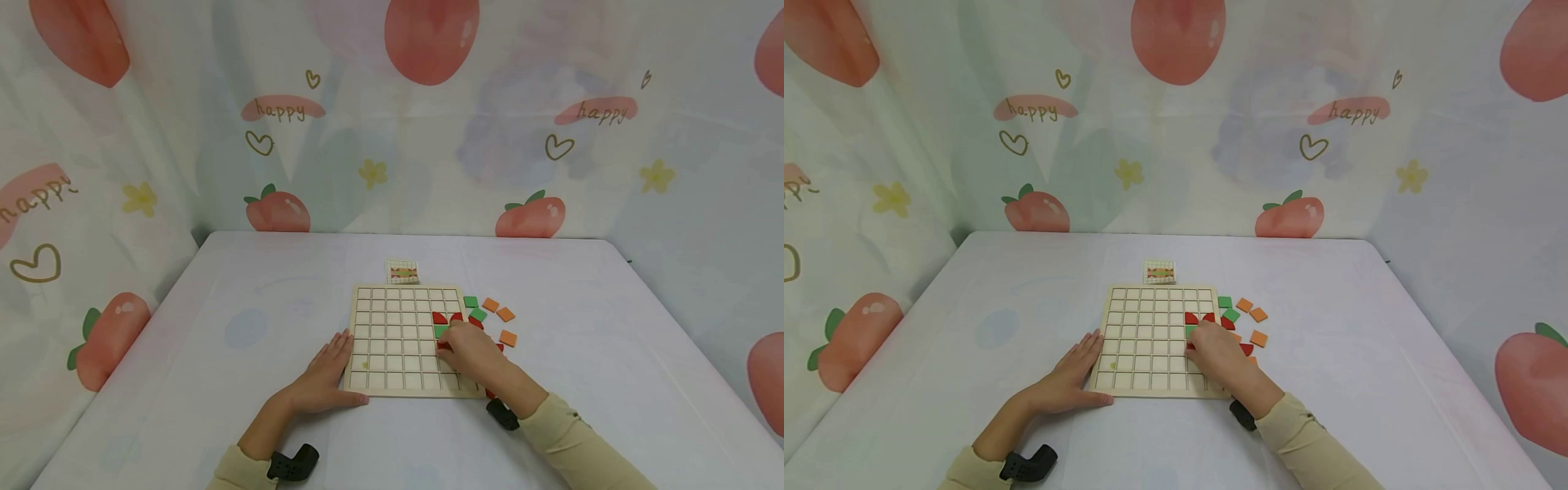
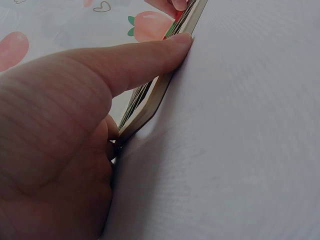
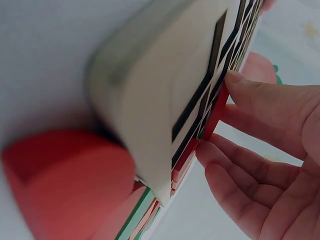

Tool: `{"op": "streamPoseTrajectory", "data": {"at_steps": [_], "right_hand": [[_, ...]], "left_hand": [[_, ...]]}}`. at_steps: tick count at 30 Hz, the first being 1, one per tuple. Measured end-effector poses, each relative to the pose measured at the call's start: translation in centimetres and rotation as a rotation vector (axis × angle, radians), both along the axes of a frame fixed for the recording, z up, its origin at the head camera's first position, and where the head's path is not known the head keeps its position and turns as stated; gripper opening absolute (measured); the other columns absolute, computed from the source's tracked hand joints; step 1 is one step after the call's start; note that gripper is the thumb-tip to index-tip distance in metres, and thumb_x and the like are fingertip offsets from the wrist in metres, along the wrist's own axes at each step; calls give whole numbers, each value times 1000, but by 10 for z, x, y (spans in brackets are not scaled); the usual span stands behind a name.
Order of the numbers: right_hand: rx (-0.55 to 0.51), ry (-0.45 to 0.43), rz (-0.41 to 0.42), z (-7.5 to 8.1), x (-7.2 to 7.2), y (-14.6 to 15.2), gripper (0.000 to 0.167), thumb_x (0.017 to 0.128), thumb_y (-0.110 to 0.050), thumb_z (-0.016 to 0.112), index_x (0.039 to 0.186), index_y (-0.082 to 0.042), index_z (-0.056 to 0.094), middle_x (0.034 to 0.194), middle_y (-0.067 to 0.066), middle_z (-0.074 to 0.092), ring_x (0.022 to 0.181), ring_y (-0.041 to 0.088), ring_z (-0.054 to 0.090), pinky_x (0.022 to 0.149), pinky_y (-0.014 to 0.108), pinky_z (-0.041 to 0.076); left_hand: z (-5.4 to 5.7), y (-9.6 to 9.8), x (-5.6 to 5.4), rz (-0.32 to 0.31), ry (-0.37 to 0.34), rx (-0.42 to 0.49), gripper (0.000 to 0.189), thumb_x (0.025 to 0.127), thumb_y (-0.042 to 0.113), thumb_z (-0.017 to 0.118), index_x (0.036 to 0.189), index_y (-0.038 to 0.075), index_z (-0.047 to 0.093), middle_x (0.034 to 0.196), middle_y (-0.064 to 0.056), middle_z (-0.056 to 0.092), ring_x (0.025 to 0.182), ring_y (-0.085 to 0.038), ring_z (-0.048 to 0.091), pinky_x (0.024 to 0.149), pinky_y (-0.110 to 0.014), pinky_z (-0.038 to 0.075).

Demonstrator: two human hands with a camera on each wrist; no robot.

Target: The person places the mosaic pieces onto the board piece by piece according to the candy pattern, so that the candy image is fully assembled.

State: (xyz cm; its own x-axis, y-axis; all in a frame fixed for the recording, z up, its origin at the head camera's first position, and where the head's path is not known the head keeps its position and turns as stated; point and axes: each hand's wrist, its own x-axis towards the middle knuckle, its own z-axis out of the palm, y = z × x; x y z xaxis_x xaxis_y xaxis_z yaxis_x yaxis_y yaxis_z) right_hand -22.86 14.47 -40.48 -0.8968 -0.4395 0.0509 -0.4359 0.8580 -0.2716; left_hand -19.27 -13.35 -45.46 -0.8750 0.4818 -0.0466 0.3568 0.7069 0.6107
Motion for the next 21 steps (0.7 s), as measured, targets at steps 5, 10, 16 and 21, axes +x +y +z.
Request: {"op": "streamPoseTrajectory", "data": {"at_steps": [5, 10, 16, 21], "right_hand": [[-10, -22, -14, 1, -1, -1, 10, 79, -13, 73, 71, -9, 68, 64, -4, 47, 64, 13, 41, 52, 25, 37], [-17, -29, -28, 0, -3, -2, 8, 78, -14, 74, 76, -7, 71, 67, -4, 51, 65, 13, 42, 54, 25, 38], [-27, -44, -23, 0, -3, -2, 6, 78, -13, 73, 79, -7, 72, 70, -4, 54, 68, 12, 43, 55, 25, 39], [-29, -44, -18, 0, -3, -2, 10, 78, -11, 73, 86, -5, 74, 76, -3, 57, 70, 11, 45, 58, 25, 42]], "left_hand": [[2, 0, 0, -1, -3, 8, 106, 77, 55, 64, 145, -5, 7, 152, -17, 0, 138, -28, -5, 108, -47, 3], [4, 0, 1, -1, -9, 9, 106, 77, 54, 65, 145, -5, 7, 152, -17, 0, 138, -28, -4, 108, -47, 2], [4, 1, 2, -1, -4, 2, 106, 77, 54, 65, 145, -5, 7, 151, -17, 0, 138, -29, -4, 108, -46, 3], [3, 0, 2, -5, 2, 4, 105, 78, 53, 64, 145, -5, 8, 151, -18, 1, 138, -29, -4, 108, -46, 3]]}}
